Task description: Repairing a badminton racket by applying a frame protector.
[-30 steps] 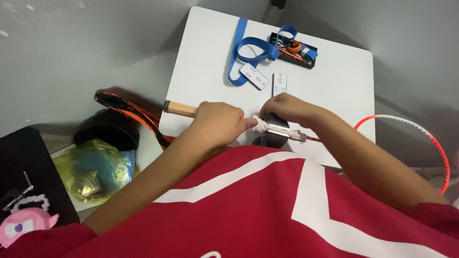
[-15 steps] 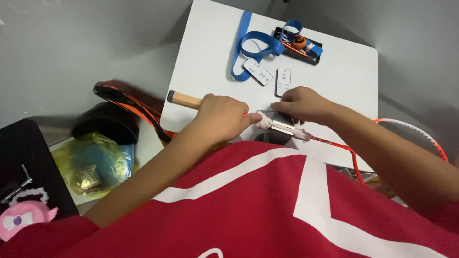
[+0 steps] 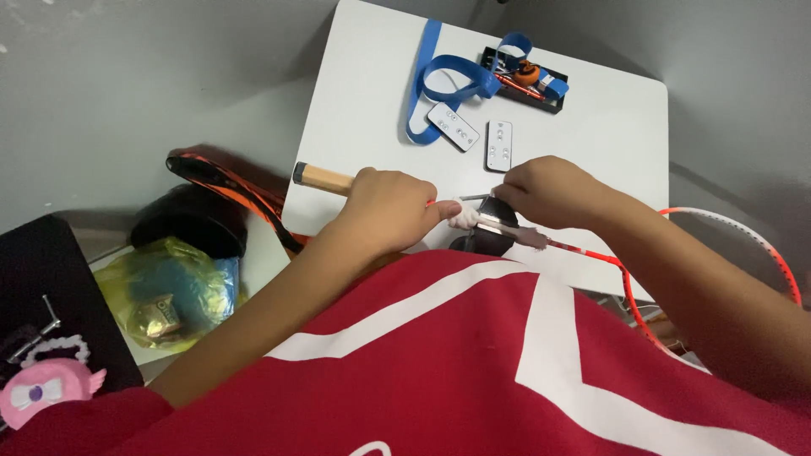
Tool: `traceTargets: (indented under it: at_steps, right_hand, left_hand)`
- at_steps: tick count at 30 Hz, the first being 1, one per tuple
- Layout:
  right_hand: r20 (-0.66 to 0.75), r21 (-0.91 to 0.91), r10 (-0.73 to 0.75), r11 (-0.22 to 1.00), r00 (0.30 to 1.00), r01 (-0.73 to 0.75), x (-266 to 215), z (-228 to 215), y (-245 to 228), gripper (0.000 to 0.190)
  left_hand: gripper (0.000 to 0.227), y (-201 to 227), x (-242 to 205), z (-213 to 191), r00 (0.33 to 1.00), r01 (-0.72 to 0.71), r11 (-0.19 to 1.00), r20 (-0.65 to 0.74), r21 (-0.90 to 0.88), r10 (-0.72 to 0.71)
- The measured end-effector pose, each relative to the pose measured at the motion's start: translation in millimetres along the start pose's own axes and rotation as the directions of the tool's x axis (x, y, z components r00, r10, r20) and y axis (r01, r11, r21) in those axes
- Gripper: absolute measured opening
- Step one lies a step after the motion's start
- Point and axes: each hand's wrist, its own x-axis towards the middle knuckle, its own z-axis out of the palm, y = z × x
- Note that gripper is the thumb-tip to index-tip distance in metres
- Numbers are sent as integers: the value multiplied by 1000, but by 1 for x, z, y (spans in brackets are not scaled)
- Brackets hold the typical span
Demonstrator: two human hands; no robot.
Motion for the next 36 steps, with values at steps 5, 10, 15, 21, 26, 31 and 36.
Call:
traceTargets:
  at_steps: [5,10,15,21,26,31,36]
  right_hand:
    - [-146,-56,-28,998,989,20,-29,-11,-3,25]
    - [-421,-9,-360,919,832,393,-26,17,19,24]
    - [-121,437,141,896,983,-75,-21,10,4,41]
    - [60,479,305,826,950,-296,1,20,10,35]
    - [102,452,386,803,917,-388,-25,-13,-4,46]
    - [123,548,368,749,922,-372,-12,-4,3,51]
    - [43,345,410,850,911,-399,-12,-32,-45,38]
  left_hand:
    - [58,0,1,1,1000,-3,1000,-1,8,3]
    - [59,-3,3,5,1000,-23,1000,-17,8,23]
    - [59,0,4,1,1000,-3,1000,18,14,3]
    - [57,-5,6,9,996,-45,999,-81,-16,44]
    - [59,1,4,-6,1000,1,1000,20,0,-1]
    - [56,8,3,-11,988,48,997,146,57,-56]
    - [51,1,3,-4,998,-24,1000,56,18,23]
